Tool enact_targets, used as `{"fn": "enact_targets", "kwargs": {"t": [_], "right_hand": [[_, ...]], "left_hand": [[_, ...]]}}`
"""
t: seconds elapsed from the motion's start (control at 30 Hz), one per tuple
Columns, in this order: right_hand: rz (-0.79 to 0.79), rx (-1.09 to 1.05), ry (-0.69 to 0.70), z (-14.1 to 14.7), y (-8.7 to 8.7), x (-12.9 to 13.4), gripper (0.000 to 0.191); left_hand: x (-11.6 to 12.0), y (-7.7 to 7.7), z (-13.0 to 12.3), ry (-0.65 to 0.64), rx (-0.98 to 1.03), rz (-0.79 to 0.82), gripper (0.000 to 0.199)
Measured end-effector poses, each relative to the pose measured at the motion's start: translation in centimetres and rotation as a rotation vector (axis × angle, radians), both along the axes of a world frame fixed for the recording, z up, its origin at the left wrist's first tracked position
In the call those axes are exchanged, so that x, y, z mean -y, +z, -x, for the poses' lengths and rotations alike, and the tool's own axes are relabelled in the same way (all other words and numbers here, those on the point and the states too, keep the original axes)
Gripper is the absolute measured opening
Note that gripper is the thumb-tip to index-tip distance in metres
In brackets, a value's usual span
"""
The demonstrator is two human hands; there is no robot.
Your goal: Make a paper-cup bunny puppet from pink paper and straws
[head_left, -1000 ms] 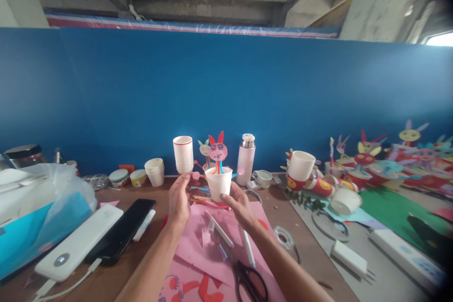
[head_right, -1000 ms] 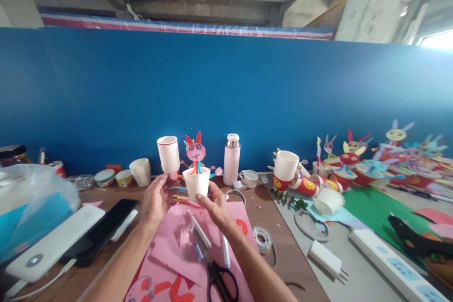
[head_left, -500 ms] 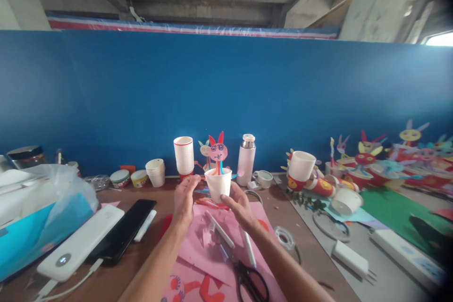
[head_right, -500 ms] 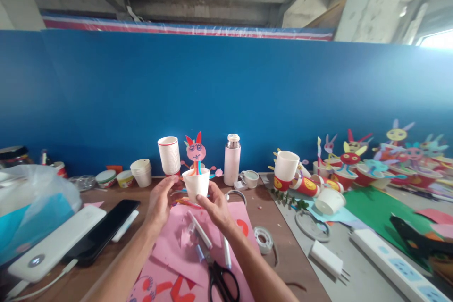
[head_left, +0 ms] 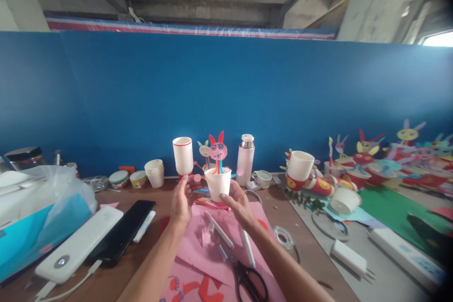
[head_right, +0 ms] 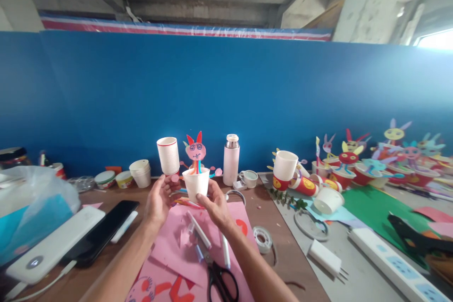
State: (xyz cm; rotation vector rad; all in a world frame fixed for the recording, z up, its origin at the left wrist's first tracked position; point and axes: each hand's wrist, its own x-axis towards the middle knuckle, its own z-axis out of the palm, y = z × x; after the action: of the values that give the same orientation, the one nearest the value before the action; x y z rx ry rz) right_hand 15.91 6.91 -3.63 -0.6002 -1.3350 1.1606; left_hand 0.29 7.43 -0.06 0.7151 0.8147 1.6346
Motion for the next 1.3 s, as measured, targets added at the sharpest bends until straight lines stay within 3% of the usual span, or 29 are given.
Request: {"fn": "enact_targets", "kwargs": {"t": [0.17,0.37,0.63,0.93,1.3], "right_hand": [[0.011,-0.003,-0.012,-0.2,0.3,0.0,0.038],[0.011,-0.006,-0.083,-0.3,-0.4,-0.8,0.038],[-0.035,0.048,-0.182,-0.4,-1.1,-1.2,0.037],[-0.034,0.061,-0.162,0.1,-1.1,-0.9,0.042],[-0.058,0.08,-0.075,0.8,-0.5,-0.1,0.042]], "left_hand": [[-0.3,-1.0,-0.2,-0.048,0.037,0.059,0.029],[-0.1,-2.9,-1.8,-0.144,-0.083,0.096,0.024],[1.4,-2.1,-3.1,-0.323,-0.279,-0.131,0.038],[1.1,-2.7,-3.3,-0.224,-0.414,-0.131,0.045],[0.4,-3.3,-3.5,-0.078,-0.472,-0.109,0.038]]}}
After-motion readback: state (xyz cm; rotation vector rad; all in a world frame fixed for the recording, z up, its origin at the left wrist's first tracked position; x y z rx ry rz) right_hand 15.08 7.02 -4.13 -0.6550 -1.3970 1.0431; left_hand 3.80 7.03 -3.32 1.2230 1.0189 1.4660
